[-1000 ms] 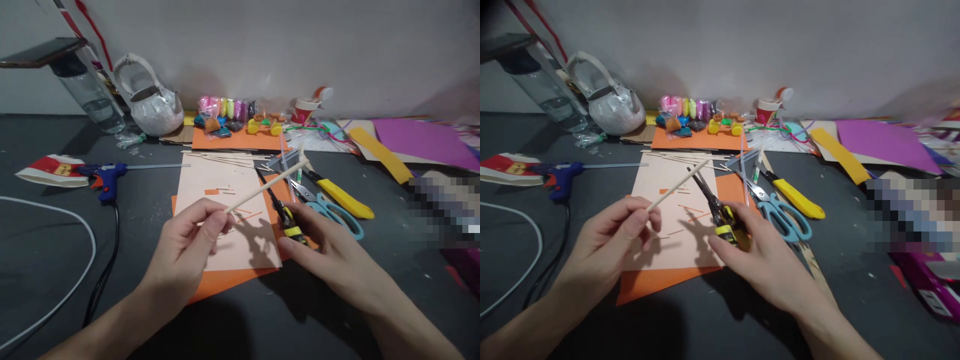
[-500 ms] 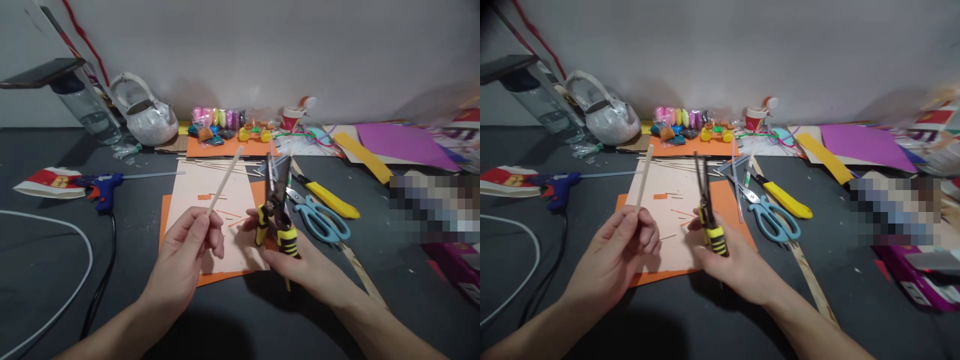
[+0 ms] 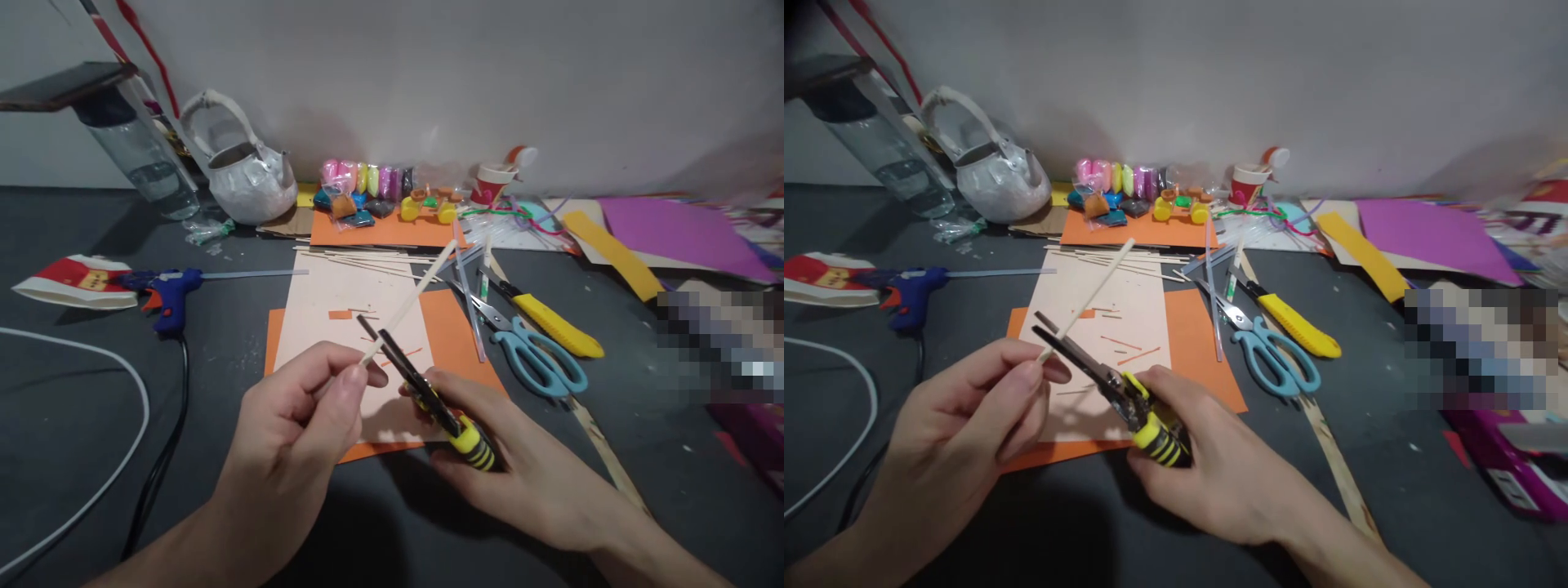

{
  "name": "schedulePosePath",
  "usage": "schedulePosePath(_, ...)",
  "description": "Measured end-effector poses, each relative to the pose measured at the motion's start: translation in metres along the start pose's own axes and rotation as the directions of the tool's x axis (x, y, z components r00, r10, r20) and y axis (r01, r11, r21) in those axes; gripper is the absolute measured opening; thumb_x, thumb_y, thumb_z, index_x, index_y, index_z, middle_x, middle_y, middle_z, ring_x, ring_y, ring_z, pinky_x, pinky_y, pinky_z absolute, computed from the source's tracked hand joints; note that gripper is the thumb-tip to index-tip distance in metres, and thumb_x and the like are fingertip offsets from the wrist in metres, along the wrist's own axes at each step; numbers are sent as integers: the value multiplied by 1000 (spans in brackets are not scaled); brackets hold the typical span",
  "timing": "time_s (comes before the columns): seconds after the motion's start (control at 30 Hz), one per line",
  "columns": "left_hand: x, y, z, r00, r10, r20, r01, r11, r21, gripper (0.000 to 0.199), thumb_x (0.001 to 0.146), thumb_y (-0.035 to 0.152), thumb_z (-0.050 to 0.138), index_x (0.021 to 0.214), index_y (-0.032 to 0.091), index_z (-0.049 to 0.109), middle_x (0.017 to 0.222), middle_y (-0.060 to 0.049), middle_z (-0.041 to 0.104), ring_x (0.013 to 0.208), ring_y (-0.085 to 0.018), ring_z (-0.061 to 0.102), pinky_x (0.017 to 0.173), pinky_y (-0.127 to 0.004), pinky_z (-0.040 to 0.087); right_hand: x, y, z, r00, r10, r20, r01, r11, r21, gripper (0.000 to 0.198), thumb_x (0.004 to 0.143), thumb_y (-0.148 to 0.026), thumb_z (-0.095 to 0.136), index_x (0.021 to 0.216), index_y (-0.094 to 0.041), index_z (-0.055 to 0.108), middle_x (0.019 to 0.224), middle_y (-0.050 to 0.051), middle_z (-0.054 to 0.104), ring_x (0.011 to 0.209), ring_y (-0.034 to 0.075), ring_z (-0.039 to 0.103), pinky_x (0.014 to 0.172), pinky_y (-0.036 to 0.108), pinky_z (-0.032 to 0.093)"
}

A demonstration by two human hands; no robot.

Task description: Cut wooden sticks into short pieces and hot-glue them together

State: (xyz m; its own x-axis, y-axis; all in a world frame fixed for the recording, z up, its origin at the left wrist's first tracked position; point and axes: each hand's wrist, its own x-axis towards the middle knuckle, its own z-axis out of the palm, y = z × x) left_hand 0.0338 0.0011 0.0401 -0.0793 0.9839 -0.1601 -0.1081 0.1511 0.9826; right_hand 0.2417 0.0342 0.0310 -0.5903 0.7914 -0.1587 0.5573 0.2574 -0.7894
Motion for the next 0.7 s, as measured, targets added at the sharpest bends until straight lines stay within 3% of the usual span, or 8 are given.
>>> schedulePosePath(0.17, 2, 5, 2, 999, 39, 38, -43, 992, 121, 19, 90, 27, 57, 81, 24, 73, 49, 7, 37, 45, -7, 27, 40, -17, 20, 1, -3, 0, 999, 25, 40, -26, 999, 26, 20, 78, -24, 59, 98, -23, 60, 89, 2, 70, 84, 22, 67, 62, 27, 51)
schedulePosePath(0.47, 2, 7, 1, 996, 77, 46, -83, 988, 131, 20, 90, 29, 58, 81, 25, 76, 49, 5, 38, 44, -9, 29, 38, -19, 21, 1, -1, -2, 998, 28, 49, -31, 997, 70, 37, 78, -31, 65, 115, -24, 62, 106, 4, 72, 95, 25, 68, 74, 31, 56)
schedulePosePath(0.7, 2, 7, 2, 995, 82, 52, -88, 988, 130, 21, 89, 27, 57, 77, 25, 74, 48, 5, 37, 43, -9, 27, 38, -20, 20, 1, 0, -1, 998, 36, 49, -39, 998, 49, 34, 79, -30, 65, 112, -24, 62, 99, 4, 73, 89, 24, 69, 67, 29, 55)
